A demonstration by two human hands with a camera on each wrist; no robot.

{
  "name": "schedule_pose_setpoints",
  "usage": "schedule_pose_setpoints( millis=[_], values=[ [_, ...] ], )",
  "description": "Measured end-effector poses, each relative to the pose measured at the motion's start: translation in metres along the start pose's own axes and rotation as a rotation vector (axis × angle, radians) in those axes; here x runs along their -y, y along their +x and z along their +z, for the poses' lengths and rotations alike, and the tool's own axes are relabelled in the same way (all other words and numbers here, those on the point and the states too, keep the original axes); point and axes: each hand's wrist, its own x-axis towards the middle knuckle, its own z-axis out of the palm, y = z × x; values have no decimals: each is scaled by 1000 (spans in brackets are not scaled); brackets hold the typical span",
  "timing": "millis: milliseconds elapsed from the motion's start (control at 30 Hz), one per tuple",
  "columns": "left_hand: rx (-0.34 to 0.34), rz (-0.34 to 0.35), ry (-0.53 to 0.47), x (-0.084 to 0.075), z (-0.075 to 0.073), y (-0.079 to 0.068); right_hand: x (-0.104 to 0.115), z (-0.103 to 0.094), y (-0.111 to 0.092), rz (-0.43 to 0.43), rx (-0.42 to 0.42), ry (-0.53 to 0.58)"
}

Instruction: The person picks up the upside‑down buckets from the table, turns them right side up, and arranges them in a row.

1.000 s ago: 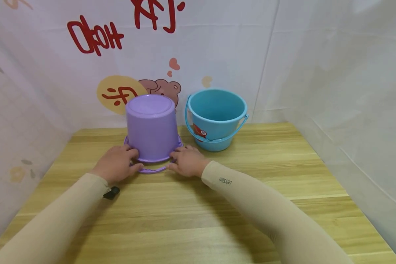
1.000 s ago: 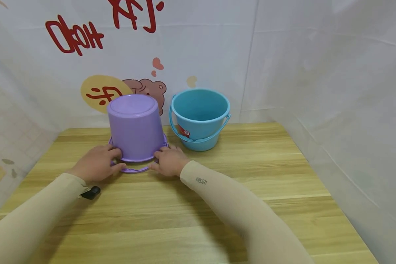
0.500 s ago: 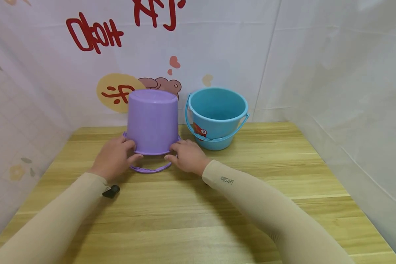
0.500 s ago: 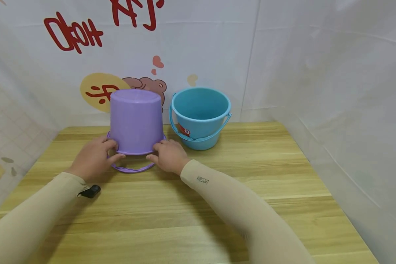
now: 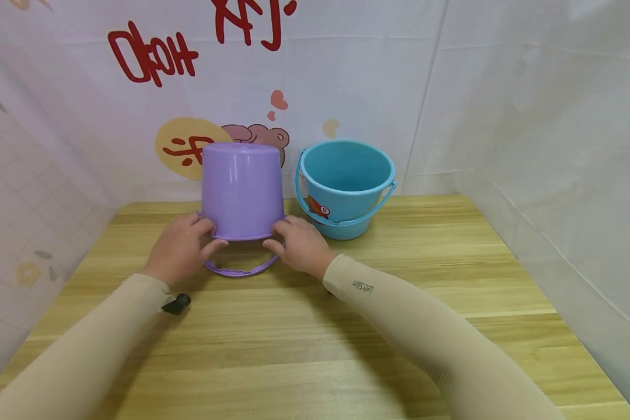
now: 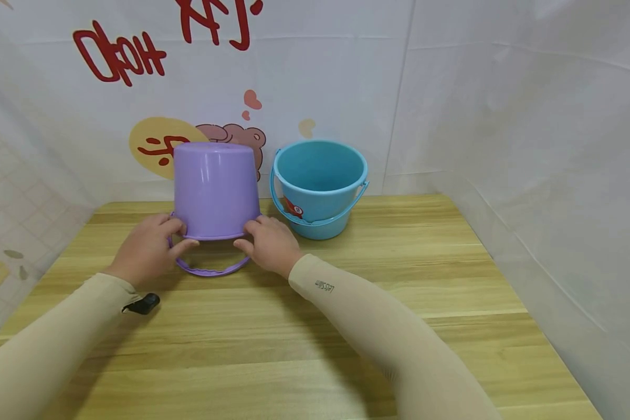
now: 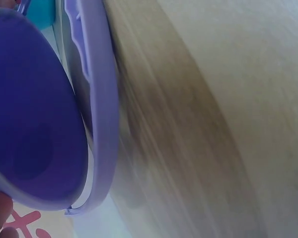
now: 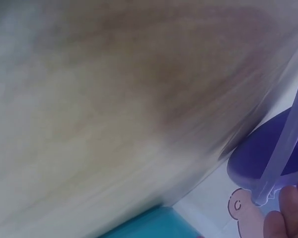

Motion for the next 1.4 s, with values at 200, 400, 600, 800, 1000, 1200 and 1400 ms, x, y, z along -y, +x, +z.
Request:
schedule_pose_setpoints(
  millis=[200,400,600,800,1000,1200,1400],
  values=[
    [-26,6,0,0,-2,0,1,-2,0,-1,-31,30],
    [-34,-22,-24,-2,-6,1,3,-7,-1,5,-69,65],
    [-74,-29,-42,-4,-9,1,4,-8,1,15,-103,81],
    [-126,-16,-62,-6,-11,0,6,-11,0,19,-150,101],
    [-173,-15,-79,-7,-16,1,9,-17,-1,21,-161,134],
    [-196,-29,-103,-8,-19,4,9,-20,0,-13,-196,138],
    [-203,-63,-126,-10,-23,7,7,-20,1,-58,-244,128]
  ],
)
